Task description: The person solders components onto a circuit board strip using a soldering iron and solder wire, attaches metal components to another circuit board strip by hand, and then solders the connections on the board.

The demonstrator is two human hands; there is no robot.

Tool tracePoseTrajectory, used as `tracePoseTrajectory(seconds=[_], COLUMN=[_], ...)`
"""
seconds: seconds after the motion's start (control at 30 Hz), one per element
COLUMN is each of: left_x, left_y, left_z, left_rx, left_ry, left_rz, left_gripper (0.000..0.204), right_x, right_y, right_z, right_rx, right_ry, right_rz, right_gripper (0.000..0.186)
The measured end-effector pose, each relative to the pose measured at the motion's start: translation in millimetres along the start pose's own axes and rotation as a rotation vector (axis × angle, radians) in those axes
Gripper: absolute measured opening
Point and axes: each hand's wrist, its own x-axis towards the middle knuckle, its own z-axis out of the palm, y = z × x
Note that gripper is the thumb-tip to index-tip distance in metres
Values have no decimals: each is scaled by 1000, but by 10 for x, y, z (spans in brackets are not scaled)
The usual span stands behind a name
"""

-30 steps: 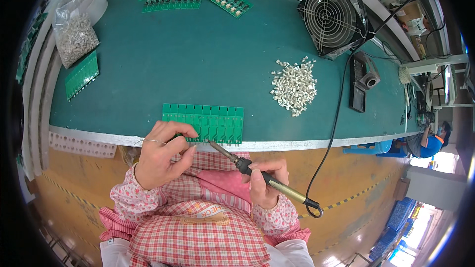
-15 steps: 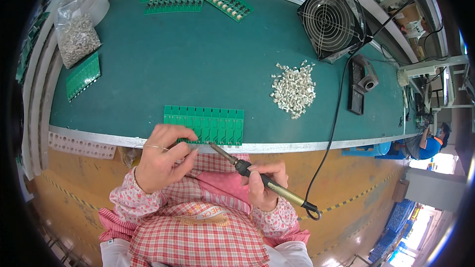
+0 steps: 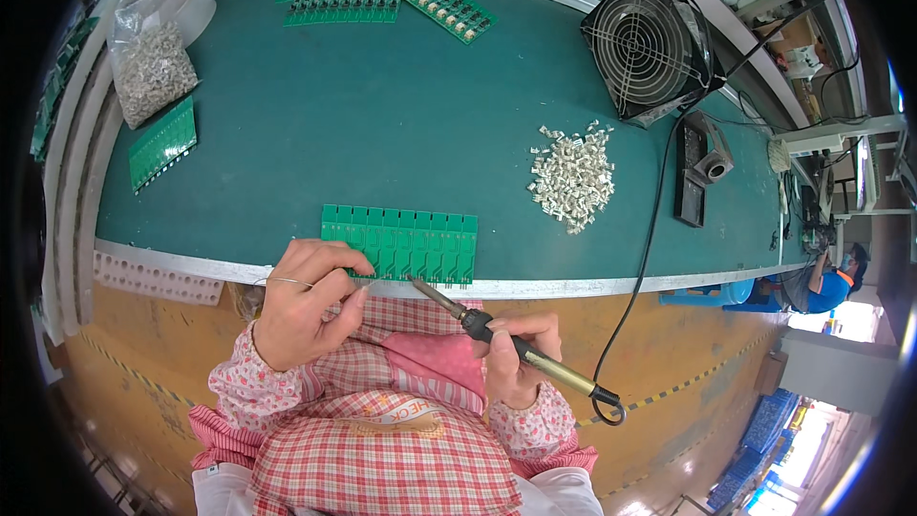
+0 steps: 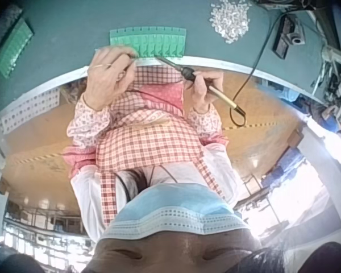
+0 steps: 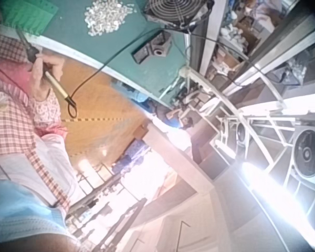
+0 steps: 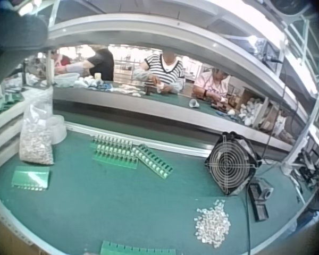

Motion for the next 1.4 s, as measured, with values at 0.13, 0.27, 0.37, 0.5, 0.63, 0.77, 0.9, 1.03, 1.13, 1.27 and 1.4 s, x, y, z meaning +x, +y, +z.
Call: tracePoseTrajectory(seconds=[0.13, 0.27, 0.37, 0.5, 0.63, 0.77, 0.9, 1.03, 1.13, 1.27, 1.4], left_x=[0, 8, 9, 7, 1, -7, 3, 3, 3, -5, 1], left_y=[6, 10, 19, 16, 11, 3, 7, 0, 3, 2, 1], left_z=[1, -2, -12, -11, -8, -5, -4, 2, -4, 0, 4], left_rx=[9, 11, 18, 12, 3, -8, -7, -12, -16, -15, -10], left_ry=[-3, -21, -23, -20, -15, -9, -7, -19, -22, -24, -27], left_rz=[-1, -1, -3, -8, -15, -32, -28, -28, -29, -32, -25], left_gripper=[13, 14, 14, 14, 13, 13, 13, 13, 13, 14, 15], right_x=[-11, 2, -4, -21, 18, 15, -11, 5, 9, 9, 6], right_y=[27, 56, 54, 25, 9, 9, 67, 56, 55, 53, 47], right_z=[0, -26, -4, 23, 38, 82, 52, 69, 67, 82, 86], right_rx=[5, -41, -39, 21, -3, -35, 55, 67, 56, 75, 68], right_ry=[-41, -115, -91, 66, 13, -36, -81, -86, -96, -100, -99], right_rz=[-49, -178, -180, -103, -115, -54, -15, -9, -14, -20, -35], right_gripper=[12, 13, 13, 13, 12, 15, 12, 11, 11, 10, 9])
